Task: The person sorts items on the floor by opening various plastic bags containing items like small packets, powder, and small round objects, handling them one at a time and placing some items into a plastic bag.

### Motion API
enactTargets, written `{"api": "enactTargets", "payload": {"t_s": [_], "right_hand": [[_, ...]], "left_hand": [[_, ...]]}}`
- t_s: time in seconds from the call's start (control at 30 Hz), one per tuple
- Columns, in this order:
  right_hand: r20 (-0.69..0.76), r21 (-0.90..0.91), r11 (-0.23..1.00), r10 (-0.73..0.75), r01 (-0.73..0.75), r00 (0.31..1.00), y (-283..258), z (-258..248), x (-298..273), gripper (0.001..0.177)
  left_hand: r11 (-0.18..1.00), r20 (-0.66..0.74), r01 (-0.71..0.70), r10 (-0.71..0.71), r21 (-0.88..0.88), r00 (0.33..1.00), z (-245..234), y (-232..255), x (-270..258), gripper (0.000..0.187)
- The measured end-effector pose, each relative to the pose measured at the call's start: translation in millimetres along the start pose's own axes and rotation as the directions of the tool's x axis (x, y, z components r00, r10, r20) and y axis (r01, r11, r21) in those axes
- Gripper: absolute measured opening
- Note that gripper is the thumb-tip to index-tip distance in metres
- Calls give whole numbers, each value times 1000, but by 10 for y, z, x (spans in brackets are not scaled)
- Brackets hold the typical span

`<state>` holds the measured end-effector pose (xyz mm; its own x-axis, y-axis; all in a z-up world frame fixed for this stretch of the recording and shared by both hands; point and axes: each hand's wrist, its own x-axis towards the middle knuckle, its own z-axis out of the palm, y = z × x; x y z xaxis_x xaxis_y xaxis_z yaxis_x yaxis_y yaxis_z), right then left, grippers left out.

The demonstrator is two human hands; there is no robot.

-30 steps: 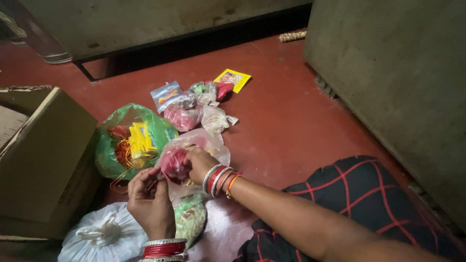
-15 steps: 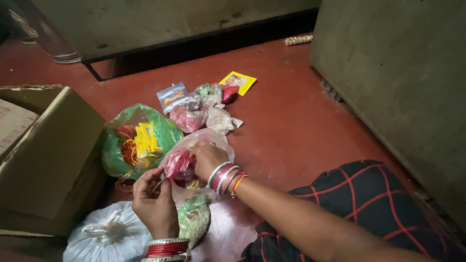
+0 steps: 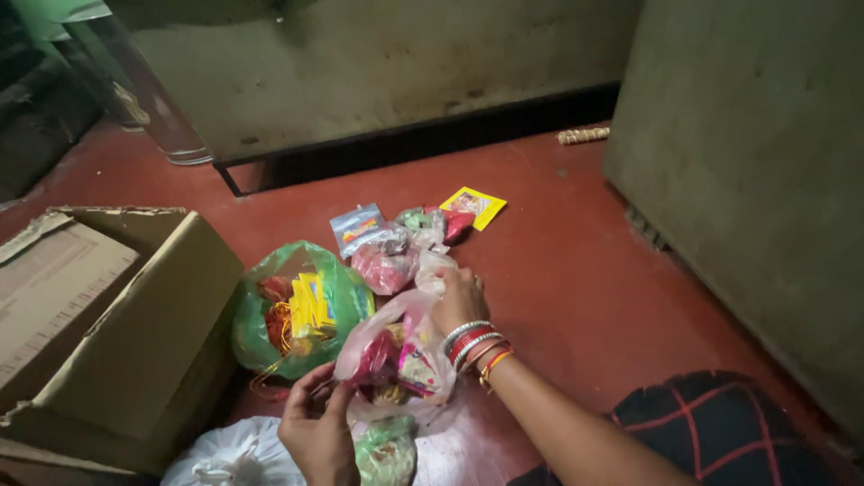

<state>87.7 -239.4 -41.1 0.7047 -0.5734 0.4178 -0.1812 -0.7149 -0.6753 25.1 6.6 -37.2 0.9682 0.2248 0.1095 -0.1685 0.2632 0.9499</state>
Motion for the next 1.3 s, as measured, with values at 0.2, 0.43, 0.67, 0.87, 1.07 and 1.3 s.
{"api": "enactTargets", "payload": {"t_s": [0.2,0.43,0.67,0.87,1.07,1.3], "right_hand": [[613,564,826,-414,-6,673,111,443,-499,53],[659,116,944,-305,308,687,-320,63,-610,31],[581,73,997,-54,14,812,-160,94,-293,30],[326,-24,996,92,-89,941,357,437,-112,46],[457,-65,985,173,-161,873,812,586,165,64],[493,269,957,-45,-103,869,1345,1120,358,71]], "left_hand": [[992,-91,-109,103,-62,990,-66,-312,182,34],[993,-175,-100,86,-68,981,-86,-307,171,32],[989,-143,-74,55,-132,988,-50,-335,182,27],[988,-117,-142,134,-60,984,-179,-586,287,28],[996,-104,-78,73,-43,992,-279,-866,415,27],[981,-161,-96,123,167,979,-226,-689,301,26]]}}
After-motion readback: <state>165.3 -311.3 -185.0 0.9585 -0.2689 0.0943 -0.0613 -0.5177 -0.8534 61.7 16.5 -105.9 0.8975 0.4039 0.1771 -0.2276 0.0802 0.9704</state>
